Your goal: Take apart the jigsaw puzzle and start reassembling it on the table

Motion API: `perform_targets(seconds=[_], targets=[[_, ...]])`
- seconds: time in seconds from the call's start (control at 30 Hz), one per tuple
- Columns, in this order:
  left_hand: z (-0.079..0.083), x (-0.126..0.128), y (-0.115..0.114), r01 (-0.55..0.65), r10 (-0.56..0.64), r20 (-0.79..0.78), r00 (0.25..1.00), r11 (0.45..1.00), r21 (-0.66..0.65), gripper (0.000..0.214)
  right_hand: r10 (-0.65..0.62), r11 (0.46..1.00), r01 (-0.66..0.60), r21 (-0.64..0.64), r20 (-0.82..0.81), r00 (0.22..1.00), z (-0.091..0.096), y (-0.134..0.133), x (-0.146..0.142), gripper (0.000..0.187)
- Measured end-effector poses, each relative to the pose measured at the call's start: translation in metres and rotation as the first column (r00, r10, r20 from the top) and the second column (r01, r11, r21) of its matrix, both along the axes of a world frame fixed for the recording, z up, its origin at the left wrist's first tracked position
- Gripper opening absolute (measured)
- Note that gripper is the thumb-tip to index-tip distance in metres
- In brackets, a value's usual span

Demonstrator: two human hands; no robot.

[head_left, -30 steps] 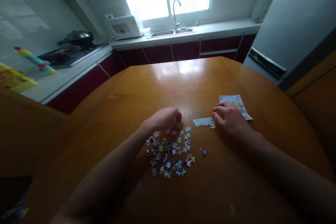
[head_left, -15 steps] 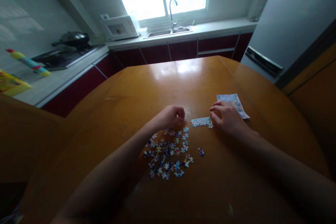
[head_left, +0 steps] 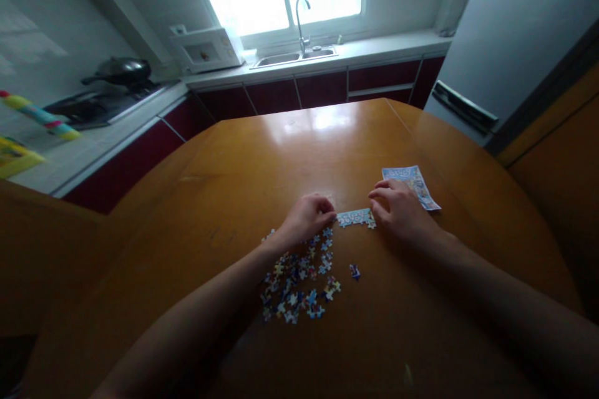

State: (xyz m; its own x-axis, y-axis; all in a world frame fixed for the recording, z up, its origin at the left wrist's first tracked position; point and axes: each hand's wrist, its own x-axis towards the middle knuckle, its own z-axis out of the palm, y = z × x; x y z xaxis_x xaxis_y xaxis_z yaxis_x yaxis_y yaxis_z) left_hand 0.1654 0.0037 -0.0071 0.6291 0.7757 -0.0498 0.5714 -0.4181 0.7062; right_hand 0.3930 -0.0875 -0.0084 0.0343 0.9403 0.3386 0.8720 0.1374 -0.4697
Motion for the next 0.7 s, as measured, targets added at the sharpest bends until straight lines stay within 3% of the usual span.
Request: perform_targets(seconds=[0.2,0.7], targets=[[-0.0014,-0.0024,0.0011,0.044,-0.04,-0.044,0.998,0.994,0.096,0.012,0.006,1.0,-0.006,-0.013,-0.004,1.0,0.0,0.0009,0.0,0.018],[0.0009,-0.0018,0.0003,0.046,-0.038,-0.062,0.997,0.991,0.124,0.011,0.09,0.995,-0.091,-0.046,-0.033,0.995,0.0006,-0.0014,-0.0074,0.018]])
